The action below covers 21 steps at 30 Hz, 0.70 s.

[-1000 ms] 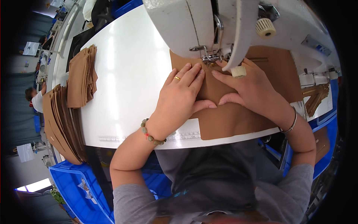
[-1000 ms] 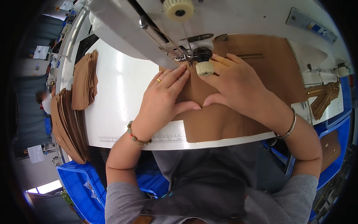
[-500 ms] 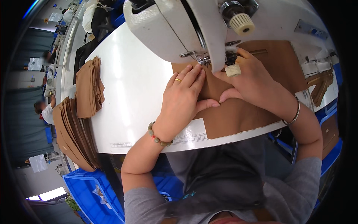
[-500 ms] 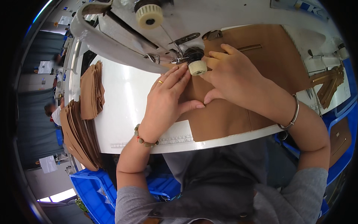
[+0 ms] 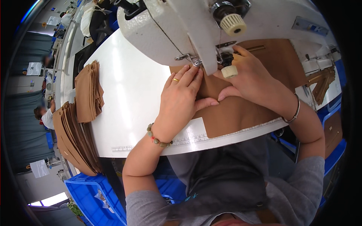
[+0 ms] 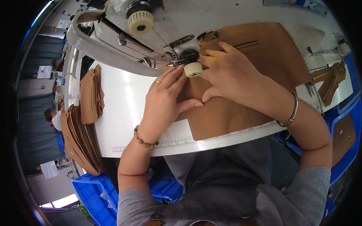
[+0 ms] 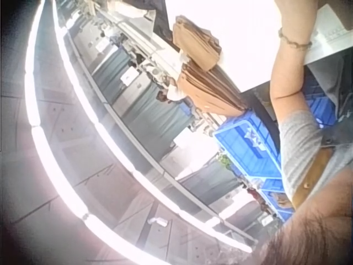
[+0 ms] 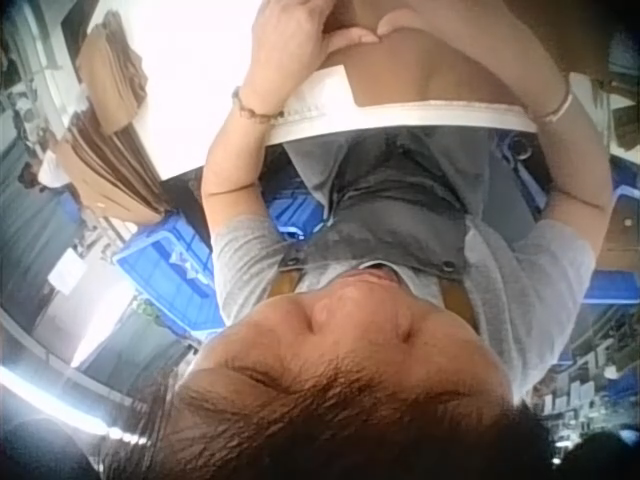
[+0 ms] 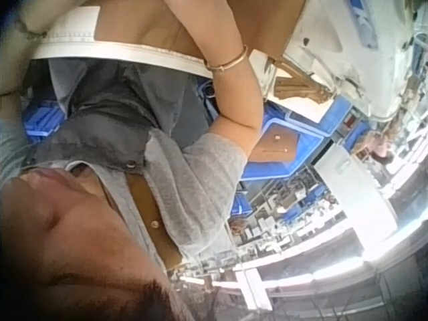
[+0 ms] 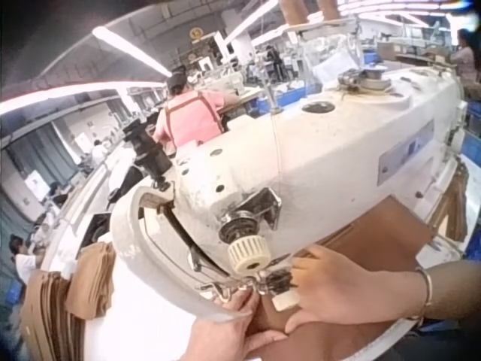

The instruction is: The recorder is sewing a zipper into a leather panel using an industrial sewing machine.

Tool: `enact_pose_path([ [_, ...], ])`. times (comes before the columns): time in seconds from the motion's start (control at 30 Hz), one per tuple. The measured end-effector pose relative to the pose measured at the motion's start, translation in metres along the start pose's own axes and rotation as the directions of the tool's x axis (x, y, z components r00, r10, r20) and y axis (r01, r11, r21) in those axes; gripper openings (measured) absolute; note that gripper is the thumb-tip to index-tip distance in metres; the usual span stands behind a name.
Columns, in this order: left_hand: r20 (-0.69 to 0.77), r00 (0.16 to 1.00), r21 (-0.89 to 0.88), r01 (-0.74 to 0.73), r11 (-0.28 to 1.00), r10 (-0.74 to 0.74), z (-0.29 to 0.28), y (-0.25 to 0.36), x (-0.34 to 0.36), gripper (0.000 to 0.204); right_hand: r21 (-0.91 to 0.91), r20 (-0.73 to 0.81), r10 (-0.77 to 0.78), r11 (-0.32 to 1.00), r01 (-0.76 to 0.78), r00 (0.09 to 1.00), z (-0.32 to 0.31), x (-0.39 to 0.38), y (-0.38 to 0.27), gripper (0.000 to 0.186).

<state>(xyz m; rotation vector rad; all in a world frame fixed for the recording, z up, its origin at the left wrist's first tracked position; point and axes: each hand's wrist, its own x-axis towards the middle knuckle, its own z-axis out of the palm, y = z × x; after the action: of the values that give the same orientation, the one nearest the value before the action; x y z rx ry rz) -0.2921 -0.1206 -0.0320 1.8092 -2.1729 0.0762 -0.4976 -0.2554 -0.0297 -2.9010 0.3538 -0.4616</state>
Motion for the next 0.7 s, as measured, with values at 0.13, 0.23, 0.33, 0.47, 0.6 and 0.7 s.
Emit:
enact_pose_path([
  [0.13,0.018,1.000,-0.001,0.003,1.000,-0.003,0.001,0.000,0.000,0.089,-0.010,-0.014,-0.007,1.000,0.007,1.000,0.001,0.001,0.000,0.062],
  [0.23,-0.015,1.000,0.011,-0.002,1.000,0.002,0.001,0.000,0.001,0.083,0.002,-0.014,-0.007,1.000,0.007,1.000,0.001,0.003,0.001,0.061],
  [0.33,-0.015,1.000,0.009,-0.007,1.000,0.008,0.000,0.000,0.002,0.083,0.010,-0.001,0.002,1.000,-0.002,1.000,0.001,0.002,0.002,0.060],
  [0.47,-0.014,1.000,0.015,-0.012,1.000,0.012,0.000,-0.001,0.002,0.083,0.014,-0.042,-0.014,1.000,0.015,0.999,0.003,0.002,0.002,0.059],
  [0.6,-0.022,1.000,0.019,-0.016,1.000,0.016,0.000,-0.002,0.003,0.083,0.016,0.004,0.008,1.000,-0.008,1.000,-0.001,0.007,0.001,0.060],
  [0.7,-0.010,1.000,0.011,0.000,1.000,0.000,0.000,-0.002,0.004,0.085,-0.005,-0.044,-0.021,1.000,0.021,0.999,-0.012,0.009,0.001,0.054],
])
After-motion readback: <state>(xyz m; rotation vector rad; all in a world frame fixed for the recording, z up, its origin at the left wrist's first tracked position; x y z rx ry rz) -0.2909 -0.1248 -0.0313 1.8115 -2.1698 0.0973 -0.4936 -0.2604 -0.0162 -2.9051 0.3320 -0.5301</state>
